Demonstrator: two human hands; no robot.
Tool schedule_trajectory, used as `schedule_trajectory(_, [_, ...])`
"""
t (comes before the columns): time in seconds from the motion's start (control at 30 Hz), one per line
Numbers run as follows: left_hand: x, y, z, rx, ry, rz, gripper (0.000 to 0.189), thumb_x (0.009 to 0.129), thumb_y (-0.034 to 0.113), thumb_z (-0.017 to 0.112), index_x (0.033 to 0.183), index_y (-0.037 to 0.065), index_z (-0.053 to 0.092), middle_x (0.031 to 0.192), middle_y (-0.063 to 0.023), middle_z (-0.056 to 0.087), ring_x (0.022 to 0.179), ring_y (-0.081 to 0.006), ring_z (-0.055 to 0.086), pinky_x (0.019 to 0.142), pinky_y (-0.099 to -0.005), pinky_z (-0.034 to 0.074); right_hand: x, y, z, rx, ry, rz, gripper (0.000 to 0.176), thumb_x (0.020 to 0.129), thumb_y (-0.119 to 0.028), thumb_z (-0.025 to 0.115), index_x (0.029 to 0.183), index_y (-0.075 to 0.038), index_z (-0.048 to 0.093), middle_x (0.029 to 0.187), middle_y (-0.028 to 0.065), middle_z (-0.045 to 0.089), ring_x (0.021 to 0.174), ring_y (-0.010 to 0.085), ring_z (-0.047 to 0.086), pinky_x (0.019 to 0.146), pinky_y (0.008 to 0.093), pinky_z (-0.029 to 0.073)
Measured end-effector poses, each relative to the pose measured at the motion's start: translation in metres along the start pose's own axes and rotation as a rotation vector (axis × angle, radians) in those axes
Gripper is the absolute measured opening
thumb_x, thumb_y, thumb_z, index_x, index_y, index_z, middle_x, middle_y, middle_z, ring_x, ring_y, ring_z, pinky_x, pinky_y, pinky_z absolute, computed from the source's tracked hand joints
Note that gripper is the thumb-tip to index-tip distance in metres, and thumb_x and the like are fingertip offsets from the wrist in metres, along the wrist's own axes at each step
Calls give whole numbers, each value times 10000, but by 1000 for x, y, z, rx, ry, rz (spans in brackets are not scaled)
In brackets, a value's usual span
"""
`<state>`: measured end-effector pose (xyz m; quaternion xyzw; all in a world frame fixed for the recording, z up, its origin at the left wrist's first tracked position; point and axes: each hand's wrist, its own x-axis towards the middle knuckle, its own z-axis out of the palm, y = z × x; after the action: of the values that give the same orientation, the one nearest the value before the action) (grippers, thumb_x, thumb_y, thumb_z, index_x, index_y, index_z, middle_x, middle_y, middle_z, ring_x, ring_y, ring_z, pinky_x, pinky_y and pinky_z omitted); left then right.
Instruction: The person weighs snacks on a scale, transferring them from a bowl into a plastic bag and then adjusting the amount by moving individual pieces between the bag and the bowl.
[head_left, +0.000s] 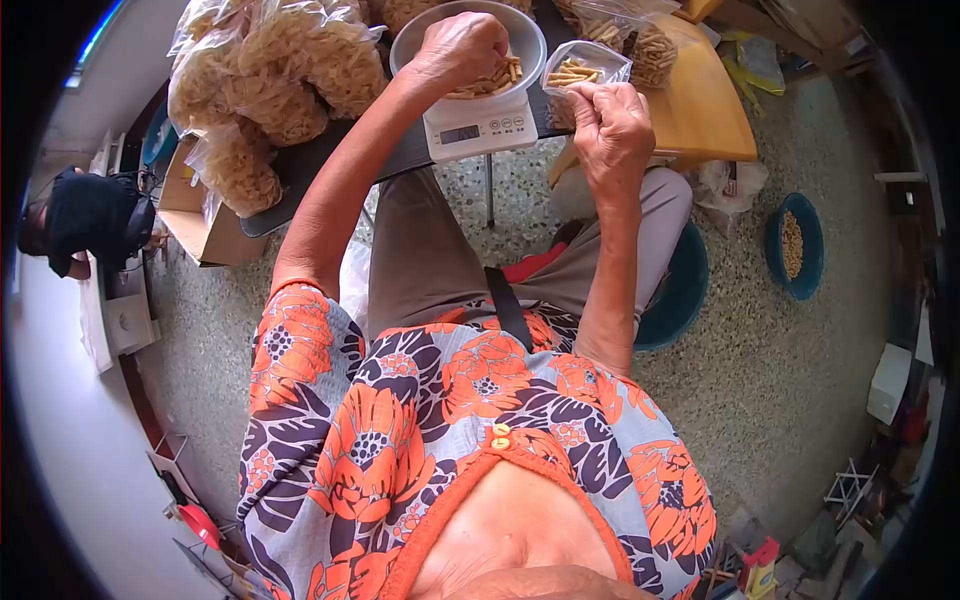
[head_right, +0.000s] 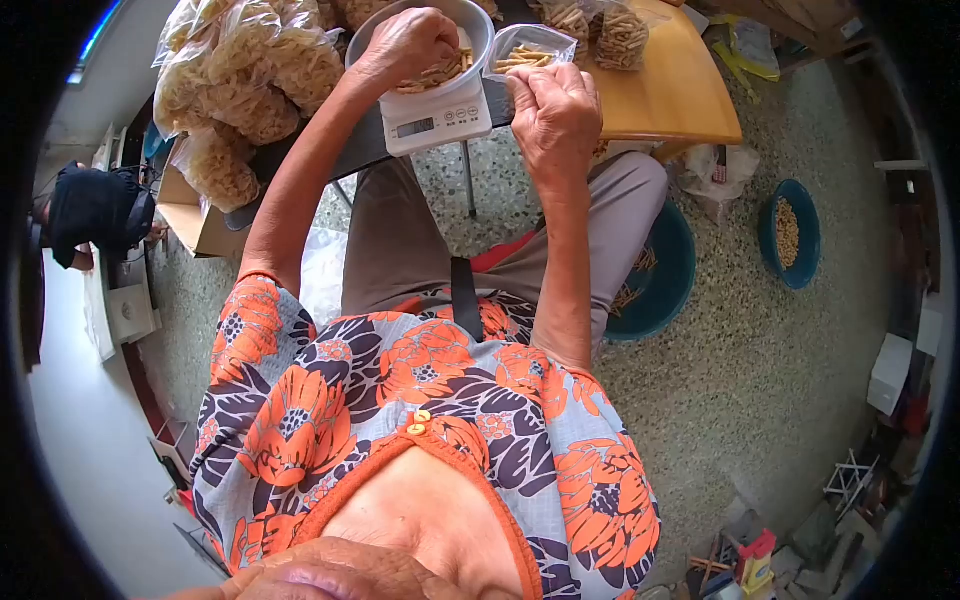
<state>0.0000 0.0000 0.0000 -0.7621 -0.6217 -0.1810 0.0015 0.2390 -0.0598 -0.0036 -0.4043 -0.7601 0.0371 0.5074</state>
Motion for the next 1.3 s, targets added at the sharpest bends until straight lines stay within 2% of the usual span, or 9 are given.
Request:
schedule_trajectory(0.3, [-2, -19, -11, -212, 4, 109, 133, 904, 242, 743, 932, 131, 811, 833, -91, 782, 693, -275, 710, 640, -444, 560, -1, -2, 3, -2, 14, -3, 131, 821, -156, 832, 930, -91, 798, 867, 68, 687, 843, 284, 649, 779, 409, 534])
schedule_trajectory(0.4, [-17, 7, -51, -1011, -205, -342, 159, 895, 160, 791, 939, 9, 769, 696, 4, 671, 532, -48, 539, 474, -217, 395, -1, -3, 4, 10, 6, 19, 135, 821, -159, 832, 933, -90, 798, 869, 67, 687, 846, 285, 650, 780, 408, 534])
schedule_trajectory(0.43, [-13, -6, -39, -1008, -203, -341, 159, 895, 160, 791, 939, 9, 769, 696, 4, 671, 532, -48, 539, 474, -217, 395, -1, -4, 4, 8, 1, 18, 132, 824, -158, 829, 933, -90, 798, 869, 66, 687, 848, 285, 651, 781, 409, 534])
schedule_trajectory(0.5, [-4, -23, -20, -1957, -505, -324, 153, 933, 71, 733, 1081, 39, 754, 975, -112, 763, 795, -157, 723, 540, -243, 558, -1, -4, 3, 4, 2, 19, 129, 827, -157, 827, 933, -91, 797, 869, 66, 686, 850, 284, 651, 781, 410, 534])
schedule_trajectory(0.53, [-8, -20, -14, -1993, -426, -249, 191, 994, 74, 701, 1152, -34, 697, 1008, -116, 742, 782, -58, 678, 460, -101, 464, -1, -4, 3, -3, 4, 11, 126, 830, -156, 824, 934, -91, 797, 869, 67, 685, 851, 285, 651, 781, 411, 534])
schedule_trajectory(0.67, [-7, 3, -32, -1883, -478, -267, 152, 941, 50, 716, 1091, 31, 736, 990, -103, 746, 800, -148, 709, 557, -236, 560, -2, -4, 2, 3, 10, 2, 118, 838, -157, 816, 935, -93, 793, 870, 75, 683, 855, 292, 649, 781, 417, 532])
schedule_trajectory(0.73, [-14, 37, -60, -1489, -348, -238, 157, 903, 161, 788, 949, 12, 772, 690, 15, 668, 528, -32, 521, 472, -215, 387, -2, -4, 2, 2, 12, -1, 119, 840, -159, 815, 935, -92, 792, 870, 79, 683, 854, 296, 649, 780, 420, 532])
schedule_trajectory(0.97, [1, 51, -56, -730, 200, 88, 164, 863, 125, 791, 966, -2, 780, 785, -48, 741, 712, -98, 654, 651, -271, 531, -3, -5, -2, 43, 6, 31, 124, 845, -159, 811, 940, -83, 791, 865, 88, 681, 848, 299, 644, 775, 423, 528])
schedule_trajectory(1.3, [-15, -2, -70, -328, 8, -56, 96, 767, 90, 758, 826, 15, 756, 751, -132, 725, 698, -252, 712, 668, -372, 558, -3, -1, 2, 19, 10, 16, 129, 832, -157, 822, 934, -80, 799, 879, 79, 695, 853, 287, 650, 788, 414, 532])
